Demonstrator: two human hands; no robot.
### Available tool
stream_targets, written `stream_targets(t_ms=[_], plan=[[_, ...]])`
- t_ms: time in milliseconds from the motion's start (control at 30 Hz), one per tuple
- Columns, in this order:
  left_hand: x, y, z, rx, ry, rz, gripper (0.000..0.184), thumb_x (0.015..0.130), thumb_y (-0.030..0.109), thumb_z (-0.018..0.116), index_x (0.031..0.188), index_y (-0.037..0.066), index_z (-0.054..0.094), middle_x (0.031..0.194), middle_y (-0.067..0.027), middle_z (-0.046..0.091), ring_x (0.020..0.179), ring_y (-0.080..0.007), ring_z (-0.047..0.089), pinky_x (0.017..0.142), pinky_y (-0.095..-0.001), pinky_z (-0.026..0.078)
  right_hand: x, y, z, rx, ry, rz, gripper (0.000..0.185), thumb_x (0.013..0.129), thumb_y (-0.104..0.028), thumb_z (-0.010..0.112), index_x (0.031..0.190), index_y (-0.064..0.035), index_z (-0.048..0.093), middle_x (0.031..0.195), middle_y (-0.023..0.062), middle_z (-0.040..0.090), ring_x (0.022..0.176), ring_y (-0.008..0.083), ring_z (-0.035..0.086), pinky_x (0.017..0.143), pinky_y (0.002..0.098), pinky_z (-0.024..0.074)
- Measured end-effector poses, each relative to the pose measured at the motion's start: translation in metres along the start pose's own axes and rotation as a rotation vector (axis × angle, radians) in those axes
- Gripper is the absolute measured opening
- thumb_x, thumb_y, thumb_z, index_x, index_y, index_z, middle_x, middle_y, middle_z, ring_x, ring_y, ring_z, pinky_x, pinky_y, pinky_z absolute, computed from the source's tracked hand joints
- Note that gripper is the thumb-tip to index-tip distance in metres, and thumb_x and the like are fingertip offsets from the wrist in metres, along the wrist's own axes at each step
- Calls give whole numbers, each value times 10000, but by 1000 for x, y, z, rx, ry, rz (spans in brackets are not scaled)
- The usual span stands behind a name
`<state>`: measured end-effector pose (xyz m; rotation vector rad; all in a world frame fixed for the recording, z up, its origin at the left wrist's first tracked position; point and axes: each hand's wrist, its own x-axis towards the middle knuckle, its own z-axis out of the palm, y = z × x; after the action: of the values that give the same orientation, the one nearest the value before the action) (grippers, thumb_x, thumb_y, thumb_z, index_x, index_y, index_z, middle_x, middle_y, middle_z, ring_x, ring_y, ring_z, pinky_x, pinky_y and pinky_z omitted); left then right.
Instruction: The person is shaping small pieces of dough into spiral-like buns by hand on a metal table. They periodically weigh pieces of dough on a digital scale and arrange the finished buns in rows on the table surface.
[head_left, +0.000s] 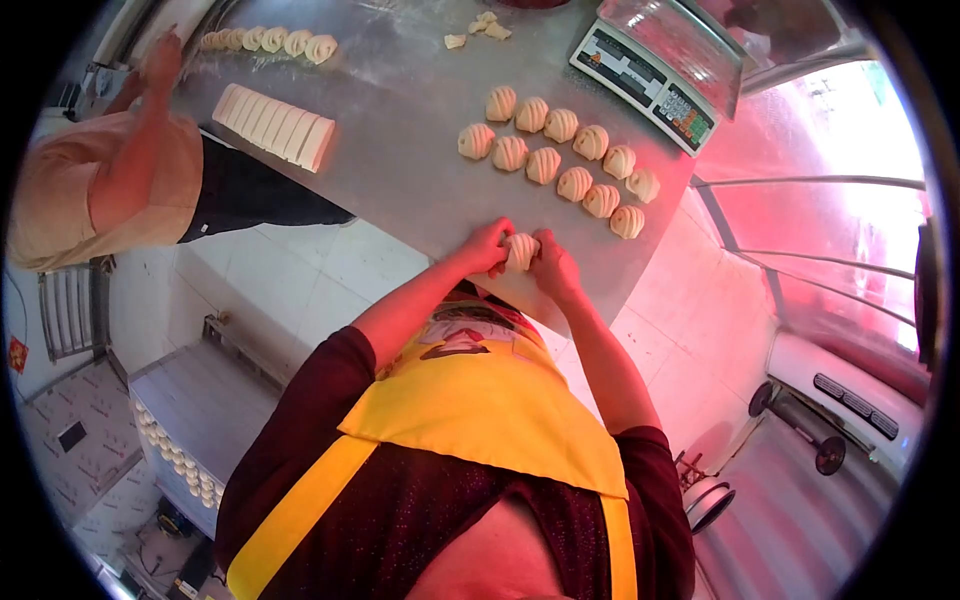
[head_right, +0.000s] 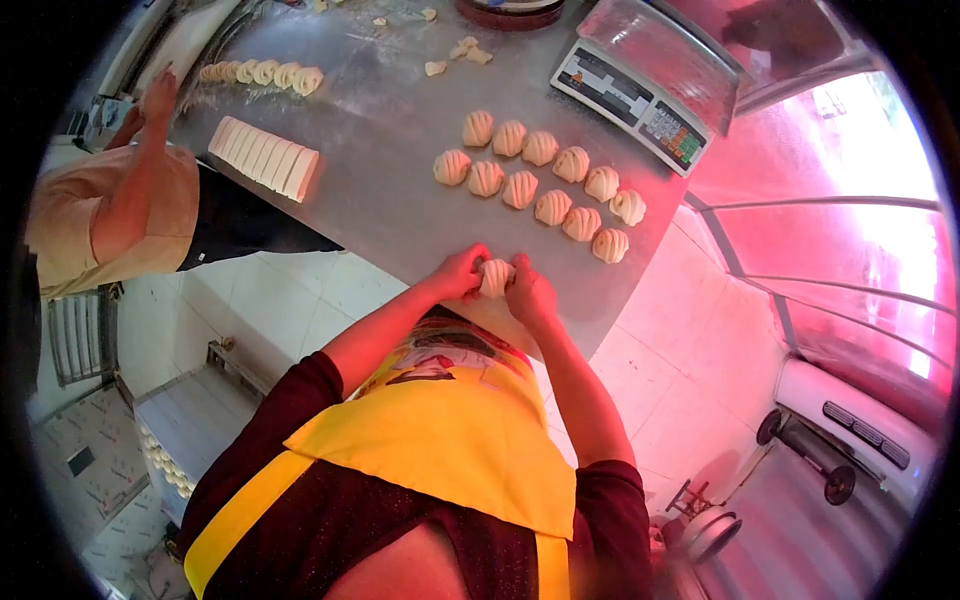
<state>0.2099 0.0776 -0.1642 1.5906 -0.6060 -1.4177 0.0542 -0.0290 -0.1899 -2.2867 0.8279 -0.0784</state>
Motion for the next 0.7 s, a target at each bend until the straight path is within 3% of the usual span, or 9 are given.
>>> stream_targets(t_ms=[33, 133, 233, 300, 400, 500, 633, 700], plan=[[-2, 4, -1, 12, -19, -22, 147, 836, 47, 544, 969, 35, 484, 611, -102, 572, 443, -168, 559, 384, -313, 427, -2, 0, 2, -43, 43, -11, 259, 840, -99, 551, 1089, -56, 492, 739, 113, 584, 643, 228, 640, 548, 366, 481], [-4, 7, -1, 88, -16, -44, 176, 846, 73, 562, 1001, 67, 479, 627, -77, 580, 453, -159, 562, 402, -296, 429, 4, 5, -11, 563, -291, 277, 285, 812, -76, 597, 1075, -52, 491, 752, 61, 606, 573, 150, 608, 471, 290, 454], [-5, 3, 9, 203, 82, 41, 184, 852, 69, 553, 1016, 64, 471, 626, -77, 586, 448, -164, 567, 399, -305, 431, 7, -10, -29, 704, -338, 425, 261, 818, -49, 578, 1063, -38, 489, 730, 59, 597, 554, 145, 598, 471, 291, 458], [-6, 2, 10, 246, 114, 128, 172, 855, 68, 548, 1010, 58, 474, 629, -80, 587, 450, -164, 569, 401, -314, 437, 5, -15, -20, 555, -221, 396, 266, 807, -39, 574, 1059, -46, 489, 718, 65, 593, 547, 154, 598, 466, 298, 452], [-7, 1, -1, -104, -43, -54, 146, 837, 61, 546, 970, 43, 491, 622, -95, 581, 464, -175, 581, 423, -333, 450, 4, -8, -4, 286, -112, 291, 272, 787, -32, 572, 1047, -60, 496, 714, 83, 594, 539, 174, 600, 473, 308, 453], [-6, 3, 5, 2, 54, -32, 151, 823, 43, 540, 962, 29, 482, 668, -151, 602, 512, -237, 607, 455, -372, 477, 3, -7, -3, 87, -45, 185, 270, 766, -28, 572, 1025, -68, 506, 711, 101, 594, 537, 197, 606, 491, 325, 459], [-9, -2, 14, 506, 301, 215, 160, 834, 118, 554, 960, 43, 492, 691, -185, 610, 573, -328, 617, 540, -438, 477, -4, -12, -10, -41, 33, 70, 244, 767, -41, 576, 1002, -67, 514, 696, 100, 592, 543, 204, 615, 514, 347, 466], [-4, -14, 16, 618, 374, 231, 174, 837, 158, 563, 953, 47, 497, 703, -197, 610, 602, -357, 614, 572, -458, 471, 4, -7, -11, 292, -98, 241, 247, 771, -57, 581, 1008, -75, 512, 697, 95, 593, 548, 207, 618, 519, 352, 467]])
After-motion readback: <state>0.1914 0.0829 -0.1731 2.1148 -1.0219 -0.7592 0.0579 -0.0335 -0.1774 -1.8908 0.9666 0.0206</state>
